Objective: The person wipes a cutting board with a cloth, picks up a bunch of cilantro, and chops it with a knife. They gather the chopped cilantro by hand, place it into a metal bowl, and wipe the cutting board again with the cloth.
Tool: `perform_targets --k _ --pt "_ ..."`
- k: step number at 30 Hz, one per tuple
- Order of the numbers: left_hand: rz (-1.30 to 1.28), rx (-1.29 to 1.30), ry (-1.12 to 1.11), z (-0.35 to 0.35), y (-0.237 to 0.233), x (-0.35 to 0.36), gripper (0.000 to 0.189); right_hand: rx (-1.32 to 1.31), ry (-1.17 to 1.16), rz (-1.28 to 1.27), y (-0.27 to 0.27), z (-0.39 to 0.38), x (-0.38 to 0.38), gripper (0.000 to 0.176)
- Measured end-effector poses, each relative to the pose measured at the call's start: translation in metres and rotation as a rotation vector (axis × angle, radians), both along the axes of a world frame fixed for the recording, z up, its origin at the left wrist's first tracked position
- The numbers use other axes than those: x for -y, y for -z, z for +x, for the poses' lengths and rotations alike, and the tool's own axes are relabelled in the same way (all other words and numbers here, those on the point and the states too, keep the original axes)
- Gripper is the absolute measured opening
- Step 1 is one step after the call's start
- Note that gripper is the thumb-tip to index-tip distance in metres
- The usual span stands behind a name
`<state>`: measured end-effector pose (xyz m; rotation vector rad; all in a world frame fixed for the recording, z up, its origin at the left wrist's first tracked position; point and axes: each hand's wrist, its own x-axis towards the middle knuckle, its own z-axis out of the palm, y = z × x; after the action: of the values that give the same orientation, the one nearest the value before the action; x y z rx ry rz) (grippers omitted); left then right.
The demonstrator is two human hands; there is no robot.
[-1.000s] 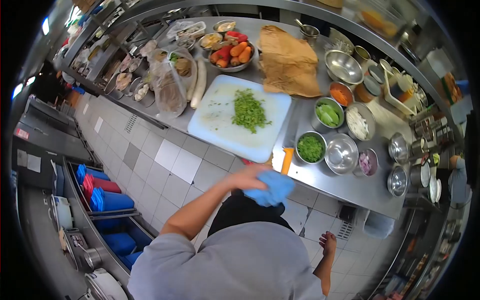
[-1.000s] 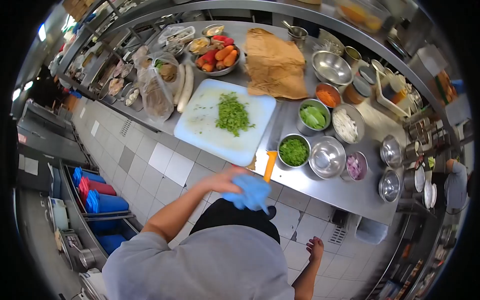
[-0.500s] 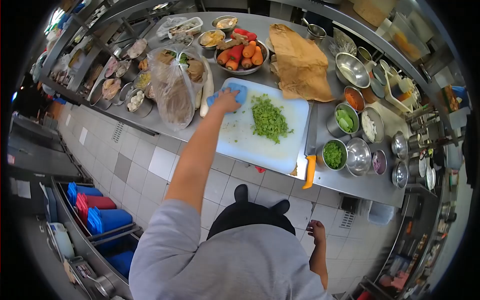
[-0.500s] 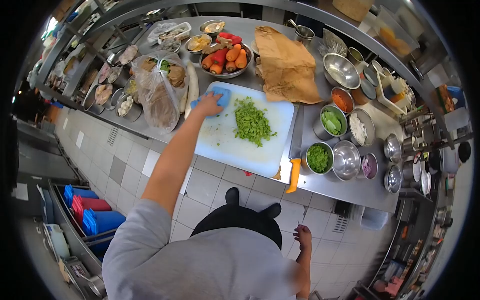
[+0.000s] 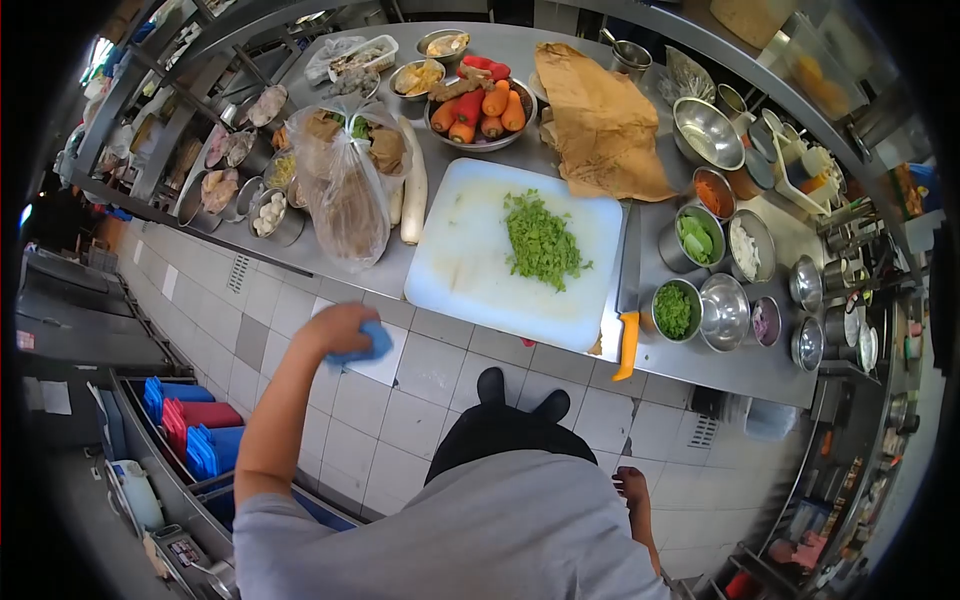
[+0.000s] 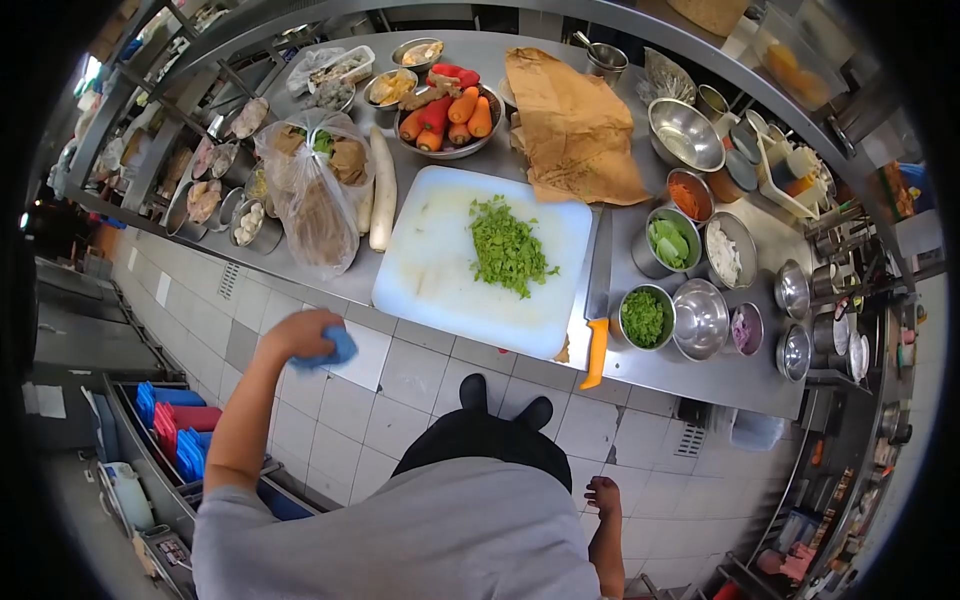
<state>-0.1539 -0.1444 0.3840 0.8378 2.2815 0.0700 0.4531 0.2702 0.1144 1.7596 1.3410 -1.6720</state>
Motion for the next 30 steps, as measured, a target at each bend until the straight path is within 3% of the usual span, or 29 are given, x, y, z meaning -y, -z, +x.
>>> perform_targets --k 2,4,6,10,13,16,18,22,24,28,30 --pt "0.202 -0.227 -0.117 -0.005 -0.016 -0.02 0.046 -0.007 -0.03 -0.014 0.007 0.005 -0.013 0.029" --pt "0.381 -0.285 -0.18 -0.017 -0.014 -0.062 0.045 0.004 -0.09 -0.014 0.005 -0.005 -0.03 0.03" --pt "0.404 -0.364 -0.248 -0.028 -0.004 -0.117 0.042 -0.048 -0.106 0.059 0.005 -0.022 -0.051 0.03" --pt "0.424 -0.635 -0.188 -0.066 0.092 -0.203 0.038 -0.183 -0.114 0.167 -0.014 -0.063 -0.086 0.026" --pt "0.418 -0.835 -0.324 -0.052 0.13 -0.233 0.032 -0.257 -0.1 0.192 -0.027 -0.076 -0.095 0.024" --pt "0.437 -0.725 -0.308 -0.025 0.128 -0.22 0.031 -0.23 -0.109 0.136 -0.02 -0.067 -0.092 0.023" --pt "0.428 -0.645 -0.178 0.007 0.128 -0.195 0.031 -0.177 -0.114 0.09 -0.007 -0.049 -0.089 0.026" --pt "0.144 0.074 0.319 0.03 0.095 -0.114 0.031 -0.099 -0.044 0.021 0.009 -0.003 -0.079 0.025" --pt "0.129 0.231 0.12 0.024 0.056 -0.093 0.035 -0.044 -0.028 -0.001 0.016 0.02 -0.081 0.025" --pt "0.27 -0.361 -0.092 -0.022 0.048 -0.115 0.041 0.008 -0.071 -0.02 0.019 0.04 -0.095 0.027" --pt "0.422 -0.458 -0.186 -0.032 0.056 -0.156 0.044 -0.003 -0.086 -0.013 0.015 0.034 -0.111 0.029"
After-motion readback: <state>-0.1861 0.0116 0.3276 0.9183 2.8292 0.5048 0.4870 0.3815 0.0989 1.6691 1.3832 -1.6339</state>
